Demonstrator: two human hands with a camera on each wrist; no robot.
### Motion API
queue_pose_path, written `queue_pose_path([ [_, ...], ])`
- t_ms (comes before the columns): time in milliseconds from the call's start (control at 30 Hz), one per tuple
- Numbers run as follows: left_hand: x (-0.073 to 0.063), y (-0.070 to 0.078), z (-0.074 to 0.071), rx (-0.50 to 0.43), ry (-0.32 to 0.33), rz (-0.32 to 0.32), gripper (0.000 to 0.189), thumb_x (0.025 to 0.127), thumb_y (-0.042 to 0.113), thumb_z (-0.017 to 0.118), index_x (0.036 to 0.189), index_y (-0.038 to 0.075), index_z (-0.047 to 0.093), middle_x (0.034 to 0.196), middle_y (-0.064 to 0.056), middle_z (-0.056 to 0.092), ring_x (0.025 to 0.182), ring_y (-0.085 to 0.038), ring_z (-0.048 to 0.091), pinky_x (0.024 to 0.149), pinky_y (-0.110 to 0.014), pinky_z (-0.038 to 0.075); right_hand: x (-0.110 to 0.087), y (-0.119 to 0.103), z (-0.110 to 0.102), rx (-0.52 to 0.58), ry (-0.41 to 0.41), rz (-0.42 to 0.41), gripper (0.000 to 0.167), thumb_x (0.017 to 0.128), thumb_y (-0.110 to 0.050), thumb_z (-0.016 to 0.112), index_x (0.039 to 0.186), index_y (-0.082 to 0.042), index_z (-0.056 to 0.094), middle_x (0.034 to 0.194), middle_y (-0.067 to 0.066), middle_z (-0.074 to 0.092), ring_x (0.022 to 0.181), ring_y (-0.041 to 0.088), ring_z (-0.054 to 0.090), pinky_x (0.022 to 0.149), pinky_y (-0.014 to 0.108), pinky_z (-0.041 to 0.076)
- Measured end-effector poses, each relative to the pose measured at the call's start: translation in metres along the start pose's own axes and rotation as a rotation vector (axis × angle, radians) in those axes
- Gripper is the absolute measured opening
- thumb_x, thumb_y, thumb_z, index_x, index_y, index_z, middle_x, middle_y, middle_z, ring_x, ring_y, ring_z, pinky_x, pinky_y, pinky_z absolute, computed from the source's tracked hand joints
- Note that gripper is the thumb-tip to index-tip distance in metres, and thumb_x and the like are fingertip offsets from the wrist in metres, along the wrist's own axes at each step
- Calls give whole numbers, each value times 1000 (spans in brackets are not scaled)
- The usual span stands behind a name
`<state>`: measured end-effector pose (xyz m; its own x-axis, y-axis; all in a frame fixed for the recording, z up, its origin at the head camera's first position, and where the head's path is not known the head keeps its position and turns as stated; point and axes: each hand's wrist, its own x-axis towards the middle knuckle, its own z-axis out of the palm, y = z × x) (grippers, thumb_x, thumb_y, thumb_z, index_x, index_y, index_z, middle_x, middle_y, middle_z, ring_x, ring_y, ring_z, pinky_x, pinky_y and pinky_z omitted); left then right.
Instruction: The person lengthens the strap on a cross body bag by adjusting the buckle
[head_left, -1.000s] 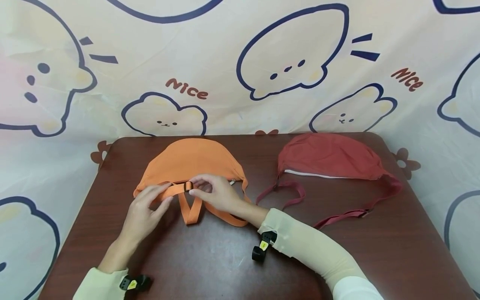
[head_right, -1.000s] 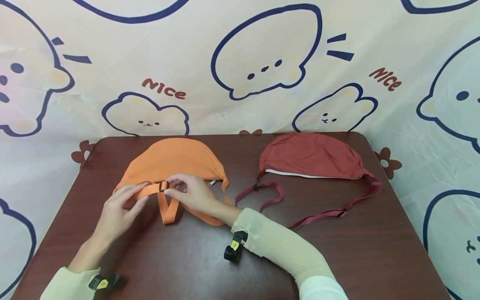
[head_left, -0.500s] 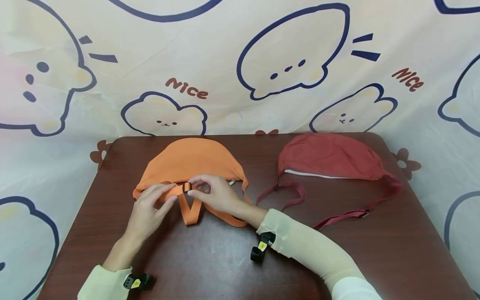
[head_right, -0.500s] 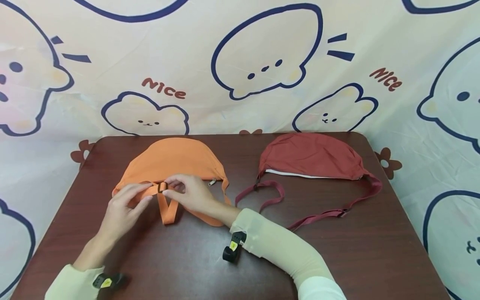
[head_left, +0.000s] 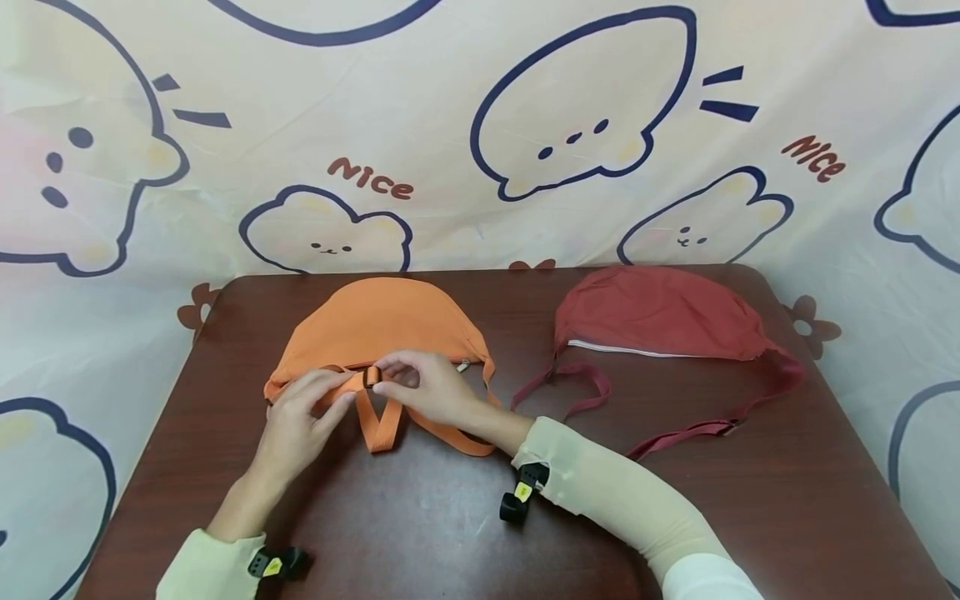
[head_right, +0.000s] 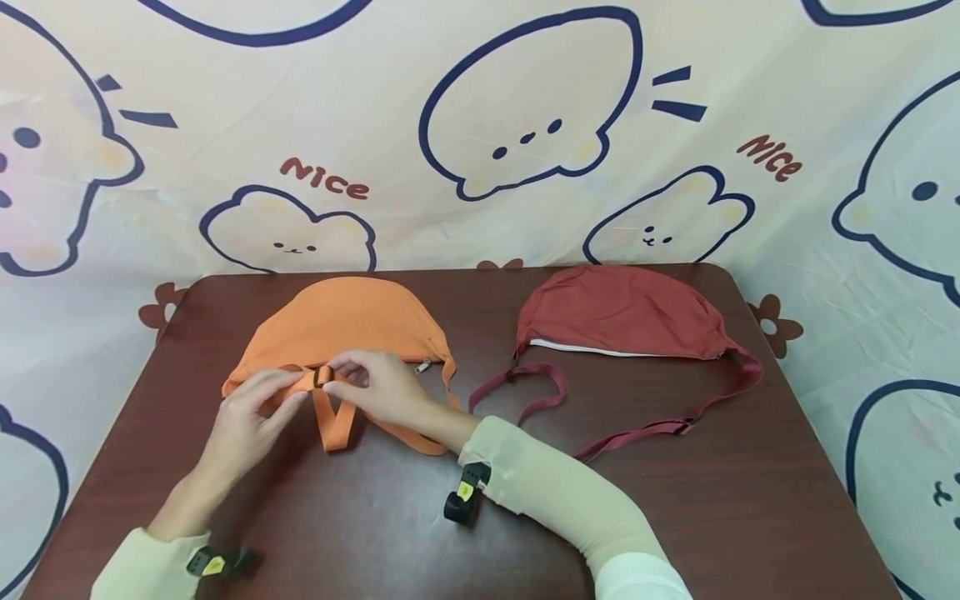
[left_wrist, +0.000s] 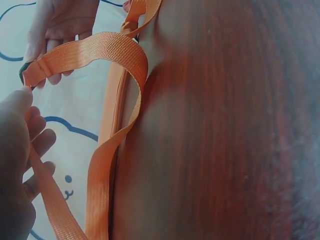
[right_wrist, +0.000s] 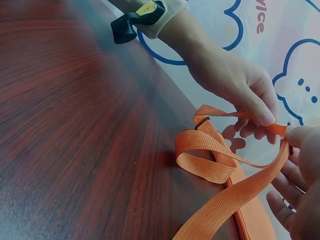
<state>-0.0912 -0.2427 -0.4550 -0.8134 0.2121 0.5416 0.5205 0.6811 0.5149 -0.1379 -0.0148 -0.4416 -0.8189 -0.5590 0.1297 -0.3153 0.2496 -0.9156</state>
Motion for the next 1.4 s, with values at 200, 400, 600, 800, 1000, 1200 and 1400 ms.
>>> queue_pose_path([
  [200, 1, -1, 1, -6, -2, 27, 35, 75, -5, 85, 108, 2, 74, 97, -7, 70, 91, -21, 63, 91, -5, 37, 3, -2, 2, 15, -6, -20, 30, 98, -23, 71, 123, -6, 69, 107, 3, 70, 90, 2, 63, 80, 19, 53],
  [400, 3, -1, 2, -17, -7, 32, 35, 75, -6, 85, 107, 2, 74, 98, -8, 70, 91, -22, 63, 92, -5, 37, 5, -3, 4, 11, -15, -32, 30, 98, -21, 71, 123, -4, 68, 107, 4, 70, 92, 3, 63, 81, 18, 52],
  [600, 3, -2, 2, -44, 0, 56, 40, 71, -13, 84, 107, 2, 75, 98, -7, 70, 92, -20, 63, 91, -6, 39, 7, -5, 9, 2, -12, -31, 31, 97, -19, 72, 123, -3, 69, 106, 6, 71, 91, 3, 64, 80, 17, 52],
  [800, 3, -2, 2, -32, 8, 68, 39, 72, -11, 83, 108, 1, 75, 99, -7, 70, 91, -21, 63, 91, -6, 39, 8, -6, 12, -7, -7, -30, 29, 96, -17, 73, 122, -3, 69, 105, 5, 71, 91, 2, 63, 79, 16, 52],
  [1000, 0, -2, 0, 6, -28, 16, 50, 73, -2, 87, 120, 1, 72, 104, -9, 69, 95, -23, 63, 92, -3, 35, 7, -6, 12, -30, -6, -21, 30, 97, -19, 72, 123, -4, 69, 105, 1, 71, 90, 1, 63, 79, 15, 51],
  [1200, -8, -6, -5, 41, -15, -34, 58, 68, 1, 92, 121, 4, 70, 112, -12, 70, 105, -29, 63, 99, -3, 30, 7, -7, 10, -46, 1, -1, 33, 98, -23, 71, 125, -5, 68, 108, 1, 71, 92, 0, 63, 80, 15, 51],
  [1400, -16, -10, -12, 46, 37, -52, 54, 65, -8, 90, 115, 1, 72, 109, -14, 71, 98, -28, 62, 96, -2, 31, 8, -7, 8, -33, 11, 7, 33, 97, -22, 72, 125, -5, 69, 109, 4, 71, 90, 0, 63, 80, 15, 51],
])
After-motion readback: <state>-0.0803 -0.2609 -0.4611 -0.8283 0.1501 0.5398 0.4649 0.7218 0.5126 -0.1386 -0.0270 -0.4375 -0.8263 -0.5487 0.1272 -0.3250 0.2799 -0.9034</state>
